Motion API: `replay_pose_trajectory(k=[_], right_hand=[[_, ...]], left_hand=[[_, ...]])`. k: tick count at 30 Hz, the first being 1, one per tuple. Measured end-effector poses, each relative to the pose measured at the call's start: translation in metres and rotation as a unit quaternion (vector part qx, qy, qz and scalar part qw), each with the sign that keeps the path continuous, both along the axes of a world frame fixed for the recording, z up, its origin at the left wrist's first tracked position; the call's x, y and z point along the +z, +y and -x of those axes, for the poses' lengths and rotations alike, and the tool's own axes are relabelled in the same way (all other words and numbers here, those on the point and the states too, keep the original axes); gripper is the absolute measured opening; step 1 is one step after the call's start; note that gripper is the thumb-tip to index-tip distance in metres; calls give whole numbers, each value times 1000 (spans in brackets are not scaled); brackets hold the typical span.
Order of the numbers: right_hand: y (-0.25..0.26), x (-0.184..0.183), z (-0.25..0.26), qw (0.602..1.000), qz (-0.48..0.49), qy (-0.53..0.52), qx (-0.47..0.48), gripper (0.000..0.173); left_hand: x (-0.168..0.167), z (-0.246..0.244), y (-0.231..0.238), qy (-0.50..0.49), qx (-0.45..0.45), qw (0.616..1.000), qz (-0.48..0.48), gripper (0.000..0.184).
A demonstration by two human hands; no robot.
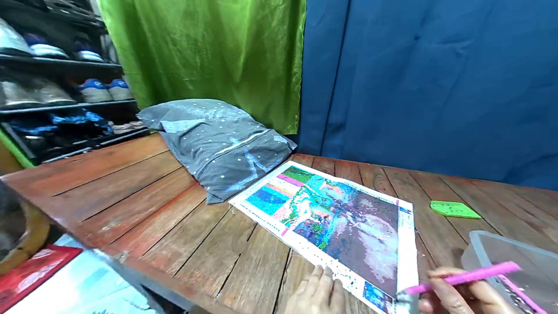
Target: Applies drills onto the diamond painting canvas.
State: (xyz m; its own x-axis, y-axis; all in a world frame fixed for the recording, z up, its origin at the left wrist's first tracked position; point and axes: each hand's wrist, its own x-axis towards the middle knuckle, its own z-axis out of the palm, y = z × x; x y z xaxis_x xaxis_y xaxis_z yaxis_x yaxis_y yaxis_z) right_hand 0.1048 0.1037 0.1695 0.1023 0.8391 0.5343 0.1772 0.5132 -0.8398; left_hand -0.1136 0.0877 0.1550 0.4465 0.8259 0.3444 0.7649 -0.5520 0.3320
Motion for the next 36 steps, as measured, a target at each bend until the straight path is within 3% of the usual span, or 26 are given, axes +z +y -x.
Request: replay_pose_trajectory(k=[4,14,36], right_hand=[[13,13,21,999,-11,30,29,13],[65,12,89,996,-11,-76,51,21],[69,-7,90,982,-35,-186,15,26]], left_hand=[[-1,-2,0,-8,1,1000,-3,39],[0,-2,0,-48,-10,999,21,41],[-3,-4,0,-34,-12,999,-23,41]])
